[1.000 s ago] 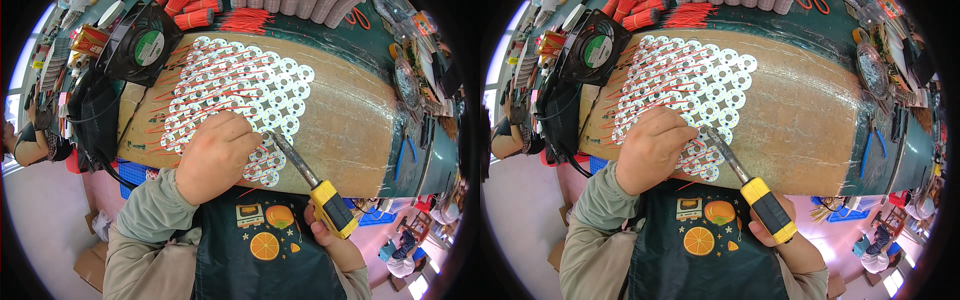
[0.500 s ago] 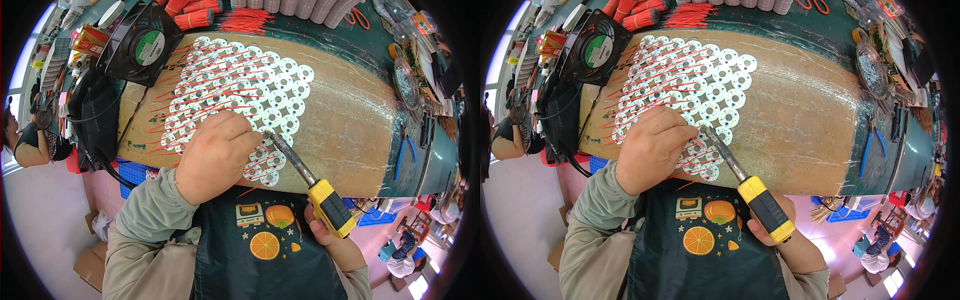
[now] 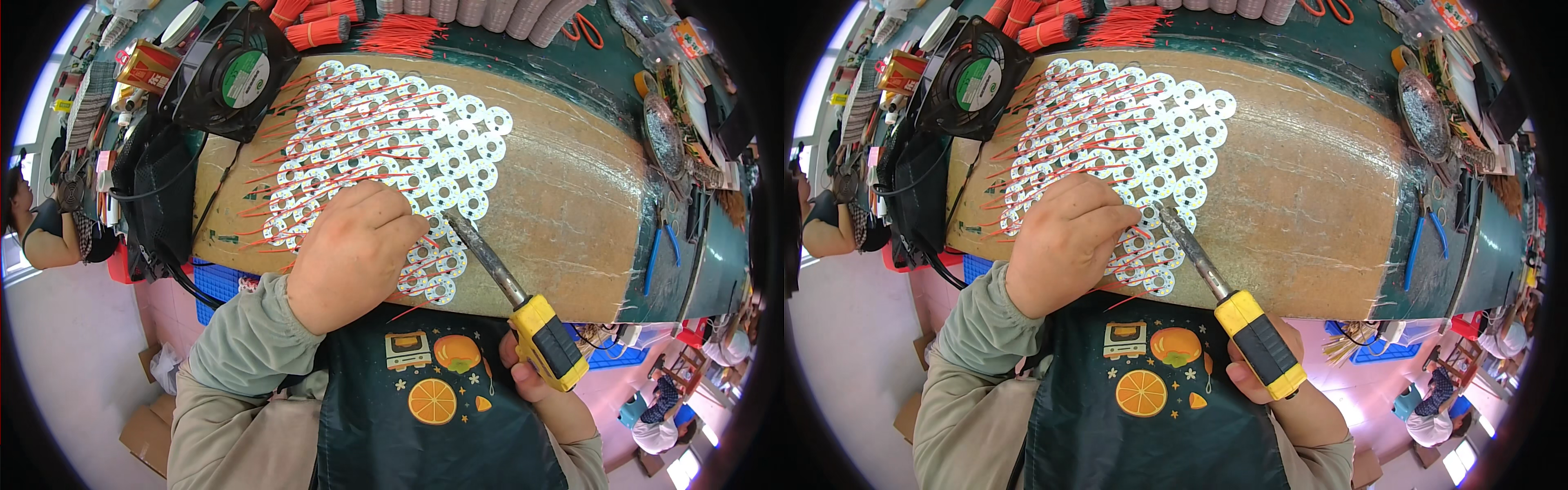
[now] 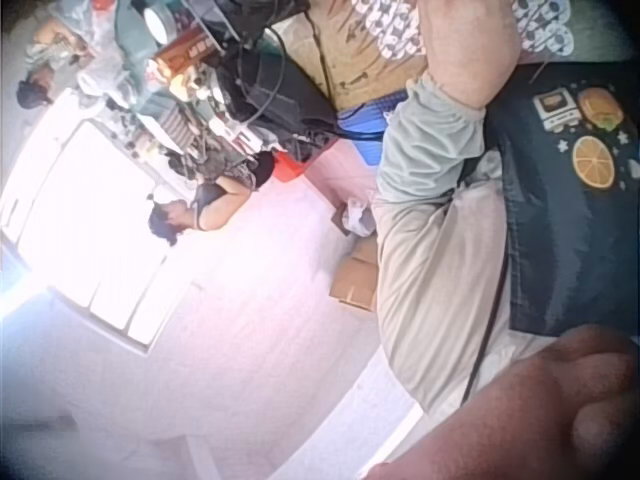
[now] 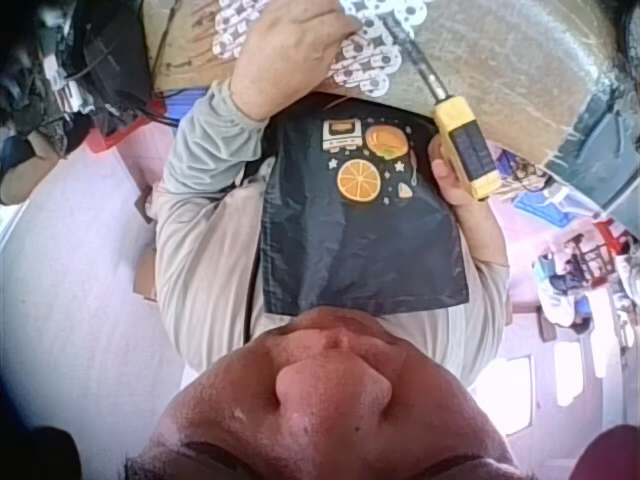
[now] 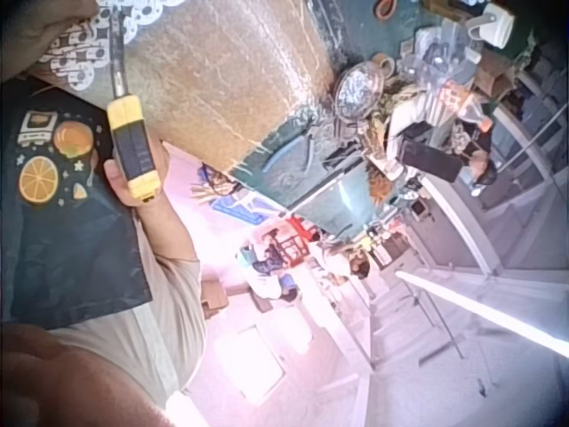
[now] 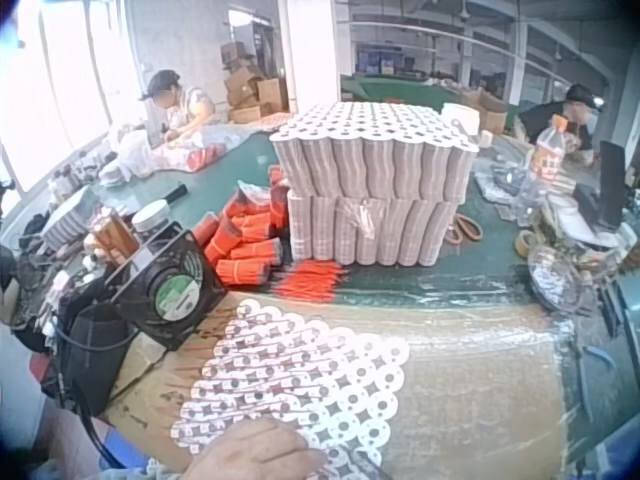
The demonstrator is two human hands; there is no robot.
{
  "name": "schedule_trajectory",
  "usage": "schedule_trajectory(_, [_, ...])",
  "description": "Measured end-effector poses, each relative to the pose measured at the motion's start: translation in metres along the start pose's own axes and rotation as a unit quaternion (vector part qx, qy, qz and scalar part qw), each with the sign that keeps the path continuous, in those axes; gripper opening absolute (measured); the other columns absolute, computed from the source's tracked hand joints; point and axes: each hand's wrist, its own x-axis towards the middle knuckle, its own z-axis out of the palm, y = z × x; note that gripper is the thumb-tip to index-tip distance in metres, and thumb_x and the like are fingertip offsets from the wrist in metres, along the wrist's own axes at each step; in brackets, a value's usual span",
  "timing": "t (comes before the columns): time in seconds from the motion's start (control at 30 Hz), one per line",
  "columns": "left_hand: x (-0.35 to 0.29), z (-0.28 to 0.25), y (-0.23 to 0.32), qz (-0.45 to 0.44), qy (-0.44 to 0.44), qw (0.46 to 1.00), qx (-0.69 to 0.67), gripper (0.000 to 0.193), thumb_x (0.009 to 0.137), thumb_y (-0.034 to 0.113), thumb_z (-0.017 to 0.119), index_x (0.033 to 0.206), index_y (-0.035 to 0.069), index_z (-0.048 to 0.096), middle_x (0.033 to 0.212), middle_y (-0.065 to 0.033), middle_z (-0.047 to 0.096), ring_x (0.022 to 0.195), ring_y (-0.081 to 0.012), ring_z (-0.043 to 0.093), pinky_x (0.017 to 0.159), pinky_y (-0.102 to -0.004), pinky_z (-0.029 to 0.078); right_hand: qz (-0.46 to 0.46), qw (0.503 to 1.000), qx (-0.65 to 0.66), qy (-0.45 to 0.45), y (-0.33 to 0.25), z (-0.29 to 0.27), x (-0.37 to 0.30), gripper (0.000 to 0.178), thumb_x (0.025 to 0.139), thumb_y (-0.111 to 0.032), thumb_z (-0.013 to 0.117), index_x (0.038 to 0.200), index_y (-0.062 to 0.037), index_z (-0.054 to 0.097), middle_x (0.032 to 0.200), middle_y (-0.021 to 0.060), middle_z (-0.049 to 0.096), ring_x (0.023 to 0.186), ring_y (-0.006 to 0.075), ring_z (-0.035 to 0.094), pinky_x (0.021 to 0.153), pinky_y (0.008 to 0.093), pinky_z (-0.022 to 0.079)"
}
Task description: The person solders red wires onto round LED circuit boards using a soldering iron, attaching the wires to the boards one by one.
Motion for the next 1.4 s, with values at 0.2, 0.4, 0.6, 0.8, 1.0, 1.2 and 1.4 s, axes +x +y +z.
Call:
schedule_trajectory(0.2, [-0.001, -0.002, 0.002, -0.013, 0.002, 1.0, 0.001, 0.026, 0.069, -0.004, 0.072, 0.093, 0.005, 0.072, 0.088, -0.0081, 0.063, 0.083, -0.0275, 0.064, 0.074, -0.0393, 0.053, 0.01, 0.999, 0.032, 0.009, 0.002, 0.0, -0.004, 0.028, 0.089, -0.03, 0.068, 0.073, -0.0097, 0.058, 0.068, 0.0048, 0.055, 0.059, 0.025, 0.054, 0.053, 0.0352, 0.041])
schedule_trajectory(0.4, [0.002, -0.015, 0.008, -0.02, 0.024, 0.999, 0.013, 0.026, 0.072, -0.001, 0.076, 0.097, 0.006, 0.074, 0.087, -0.0073, 0.063, 0.081, -0.0255, 0.062, 0.069, -0.0374, 0.051, 0.019, 0.994, 0.101, 0.04, 0.001, 0.002, -0.007, 0.026, 0.089, -0.029, 0.07, 0.078, -0.0065, 0.061, 0.07, 0.0052, 0.057, 0.061, 0.0231, 0.056, 0.055, 0.0333, 0.043])
schedule_trajectory(0.6, [0.0, -0.013, 0.013, -0.021, 0.021, 1.0, 0.011, 0.026, 0.073, -0.001, 0.076, 0.098, 0.005, 0.074, 0.085, -0.0079, 0.062, 0.078, -0.0254, 0.061, 0.066, -0.0369, 0.05, 0.016, 0.993, 0.105, 0.045, 0.0, 0.002, -0.006, 0.027, 0.09, -0.029, 0.07, 0.079, -0.0061, 0.061, 0.07, 0.0056, 0.058, 0.06, 0.0226, 0.056, 0.055, 0.0333, 0.043])
schedule_trajectory(0.8, [-0.007, 0.001, 0.012, -0.037, 0.032, 0.999, -0.003, 0.023, 0.074, -0.005, 0.072, 0.096, 0.003, 0.074, 0.084, -0.0091, 0.063, 0.077, -0.0267, 0.062, 0.067, -0.038, 0.05, 0.004, 0.997, 0.076, 0.031, 0.001, 0.001, -0.007, 0.028, 0.09, -0.031, 0.069, 0.075, -0.0086, 0.06, 0.069, 0.0052, 0.057, 0.058, 0.0243, 0.055, 0.052, 0.0347, 0.042])
schedule_trajectory(1.0, [-0.008, 0.004, 0.013, -0.02, 0.028, 0.999, -0.006, 0.027, 0.07, -0.007, 0.069, 0.094, 0.003, 0.074, 0.085, -0.0087, 0.063, 0.077, -0.0278, 0.062, 0.069, -0.0388, 0.051, -0.002, 1.0, 0.006, 0.0, -0.002, -0.001, -0.006, 0.035, 0.09, -0.038, 0.067, 0.07, -0.0125, 0.055, 0.066, 0.0045, 0.054, 0.057, 0.0267, 0.054, 0.05, 0.0365, 0.041])
schedule_trajectory(1.2, [-0.008, 0.004, 0.012, -0.017, 0.02, 1.0, -0.003, 0.027, 0.068, -0.006, 0.068, 0.093, 0.004, 0.073, 0.085, -0.0083, 0.063, 0.079, -0.0274, 0.063, 0.07, -0.0385, 0.052, 0.016, 0.999, -0.028, -0.027, -0.006, -0.004, -0.005, 0.041, 0.09, -0.048, 0.062, 0.07, -0.0135, 0.054, 0.068, 0.0052, 0.053, 0.057, 0.0281, 0.054, 0.05, 0.0384, 0.041])
schedule_trajectory(1.4, [-0.007, 0.005, 0.013, -0.01, 0.019, 1.0, 0.003, 0.026, 0.068, -0.006, 0.068, 0.092, 0.003, 0.073, 0.086, -0.009, 0.063, 0.079, -0.0275, 0.063, 0.07, -0.0384, 0.052, 0.0, 0.999, -0.036, 0.016, -0.004, 0.002, -0.006, 0.043, 0.089, -0.051, 0.061, 0.072, -0.0125, 0.055, 0.068, 0.0049, 0.054, 0.058, 0.0286, 0.056, 0.05, 0.0386, 0.041])
